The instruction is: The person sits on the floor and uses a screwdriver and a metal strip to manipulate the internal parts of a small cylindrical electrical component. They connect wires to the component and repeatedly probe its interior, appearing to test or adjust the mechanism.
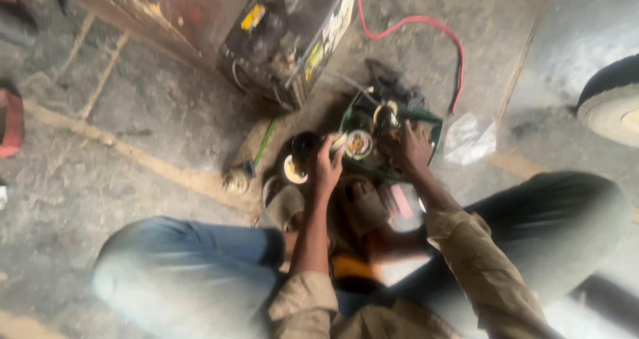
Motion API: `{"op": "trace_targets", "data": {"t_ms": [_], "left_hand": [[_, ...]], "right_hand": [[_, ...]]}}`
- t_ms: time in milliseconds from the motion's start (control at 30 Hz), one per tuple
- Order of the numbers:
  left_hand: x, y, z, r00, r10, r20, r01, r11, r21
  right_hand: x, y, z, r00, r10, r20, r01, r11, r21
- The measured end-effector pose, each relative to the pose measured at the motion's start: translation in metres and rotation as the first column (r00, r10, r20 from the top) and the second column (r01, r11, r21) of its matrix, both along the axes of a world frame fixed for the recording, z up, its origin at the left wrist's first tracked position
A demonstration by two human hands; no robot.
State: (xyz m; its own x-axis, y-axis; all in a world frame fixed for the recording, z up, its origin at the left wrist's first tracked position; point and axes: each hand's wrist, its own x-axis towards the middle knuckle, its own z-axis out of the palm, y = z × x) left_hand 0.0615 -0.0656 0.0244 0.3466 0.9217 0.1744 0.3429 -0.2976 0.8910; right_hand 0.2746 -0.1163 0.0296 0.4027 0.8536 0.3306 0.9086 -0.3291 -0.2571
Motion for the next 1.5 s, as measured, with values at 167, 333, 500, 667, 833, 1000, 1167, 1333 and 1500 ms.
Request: {"op": "trace_targets", "data": {"t_ms": [167,333,500,667,833,1000,1167,1333,1500], "left_hand": [[0.010,-0.011,0.024,0.995,0.012,-0.101,0.002,0.991,0.136],[0.010,-0.017,0.044,0.998,-0.040,-0.057,0.049,0.984,0.171],[0.017,-0.010,0.038,0.971,-0.140,-0.195,0.173,0.971,0.165],[0.008,-0.003,0.021,0.972,-0.034,0.233,0.080,0.978,-0.192],[-0.005,0.007,0.018,0.934,0.305,0.183,-0.147,0.799,-0.584],[-0.002,-0.003,0.032,0.987,0.159,-0.030,-0.108,0.507,-0.855],[-0.003,-0.003,0.026,0.954,0.288,-0.086,-0.239,0.554,-0.798],[-0.006,-0.001,0.021,0.963,0.265,-0.046,-0.227,0.707,-0.669],[-0.008,-0.003,0.029,0.982,0.183,-0.043,-0.142,0.568,-0.811]], "right_hand": [[-0.034,0.022,0.016,0.313,-0.196,-0.929,-0.136,0.959,-0.248],[-0.049,0.033,0.017,-0.514,-0.152,-0.844,-0.149,0.985,-0.086],[-0.043,0.028,0.018,-0.433,-0.161,-0.887,-0.161,0.982,-0.100],[-0.043,0.026,0.015,-0.470,-0.120,-0.874,-0.083,0.992,-0.092],[-0.048,0.026,0.002,-0.212,-0.120,-0.970,-0.150,0.985,-0.088],[-0.064,0.027,-0.004,-0.415,-0.205,-0.886,-0.107,0.978,-0.177],[-0.073,0.023,0.007,0.502,0.083,-0.861,-0.249,0.967,-0.053],[-0.087,0.014,0.030,0.833,0.277,-0.479,-0.321,0.947,-0.011],[-0.108,0.013,0.043,0.872,0.205,-0.445,-0.321,0.925,-0.204]]}}
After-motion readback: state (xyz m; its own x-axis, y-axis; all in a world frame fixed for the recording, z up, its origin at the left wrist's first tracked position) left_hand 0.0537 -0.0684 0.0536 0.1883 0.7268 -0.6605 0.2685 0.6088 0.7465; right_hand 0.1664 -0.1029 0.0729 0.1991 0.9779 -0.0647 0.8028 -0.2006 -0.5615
